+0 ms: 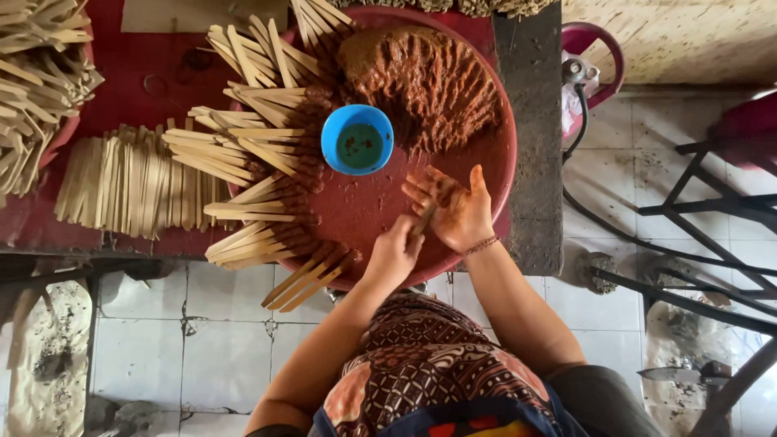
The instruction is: The person repeatedly picks up thin wooden sticks, rolls them in a reddish-brown paste in a large red basin, and places them back into the basin. The process is continuous and repetitive throughout the clip.
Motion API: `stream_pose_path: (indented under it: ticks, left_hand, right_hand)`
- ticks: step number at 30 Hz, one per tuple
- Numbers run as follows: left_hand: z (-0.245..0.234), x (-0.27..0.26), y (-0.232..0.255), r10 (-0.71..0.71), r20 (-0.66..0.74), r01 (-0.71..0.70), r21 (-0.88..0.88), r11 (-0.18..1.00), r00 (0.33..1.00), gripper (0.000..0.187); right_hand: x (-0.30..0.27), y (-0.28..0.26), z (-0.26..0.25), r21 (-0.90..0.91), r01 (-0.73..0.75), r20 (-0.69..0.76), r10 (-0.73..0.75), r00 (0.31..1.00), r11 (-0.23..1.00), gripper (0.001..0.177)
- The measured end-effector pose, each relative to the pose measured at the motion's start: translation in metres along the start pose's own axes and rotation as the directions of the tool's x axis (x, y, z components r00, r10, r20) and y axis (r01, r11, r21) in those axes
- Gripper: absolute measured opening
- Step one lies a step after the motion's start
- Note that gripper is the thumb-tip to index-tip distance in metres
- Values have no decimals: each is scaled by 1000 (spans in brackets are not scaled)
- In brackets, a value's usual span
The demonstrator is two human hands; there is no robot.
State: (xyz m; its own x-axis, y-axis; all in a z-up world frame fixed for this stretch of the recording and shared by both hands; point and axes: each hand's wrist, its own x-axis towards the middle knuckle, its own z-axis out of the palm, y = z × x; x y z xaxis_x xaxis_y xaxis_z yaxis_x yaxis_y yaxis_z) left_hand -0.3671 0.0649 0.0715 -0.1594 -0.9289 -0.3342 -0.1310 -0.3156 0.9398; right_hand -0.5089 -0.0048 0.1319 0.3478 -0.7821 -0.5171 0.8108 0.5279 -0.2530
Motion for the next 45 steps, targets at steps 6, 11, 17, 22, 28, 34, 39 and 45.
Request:
stream_pose_path:
  ticks: [6, 11, 17, 22, 28, 34, 39, 45]
  left_hand:
    - [7, 13, -22, 749, -36, -510, 710, 485, 662, 16]
    - [16, 0, -7, 674, 24, -462, 747, 479, 739, 25]
    - [3, 7, -17, 67, -39, -71, -106, 992, 997, 29]
    - [-13, -12, 18, -144, 94, 172, -497, 851, 985, 24]
    - [-7, -27, 24, -251, 357, 435, -687, 582, 900, 10]
    - [-26, -21, 33, -186, 92, 202, -621, 757, 978, 16]
    - [-18, -28, 17, -122, 241, 245, -586, 772, 963, 20]
    - [-31, -31, 16, -85, 14, 81, -492, 867, 996, 22]
  right_hand:
    - [0, -3, 15, 147, 59, -243, -22, 970, 987, 86]
    - [37, -12, -20, 60, 85, -215, -70, 974, 995, 77]
    - [33, 0, -25, -109, 244, 18, -243, 970, 964, 41]
    - [5, 20, -2, -139, 120, 10, -120, 993, 983, 38]
    - [36, 18, -19, -229, 132, -69, -151, 986, 964, 44]
    - [8, 11, 17, -233, 229, 37, -227, 973, 945, 29]
    - [29, 23, -12, -240, 125, -43, -140, 989, 963, 37]
    - [22, 12, -16, -258, 210, -73, -236, 969, 943, 42]
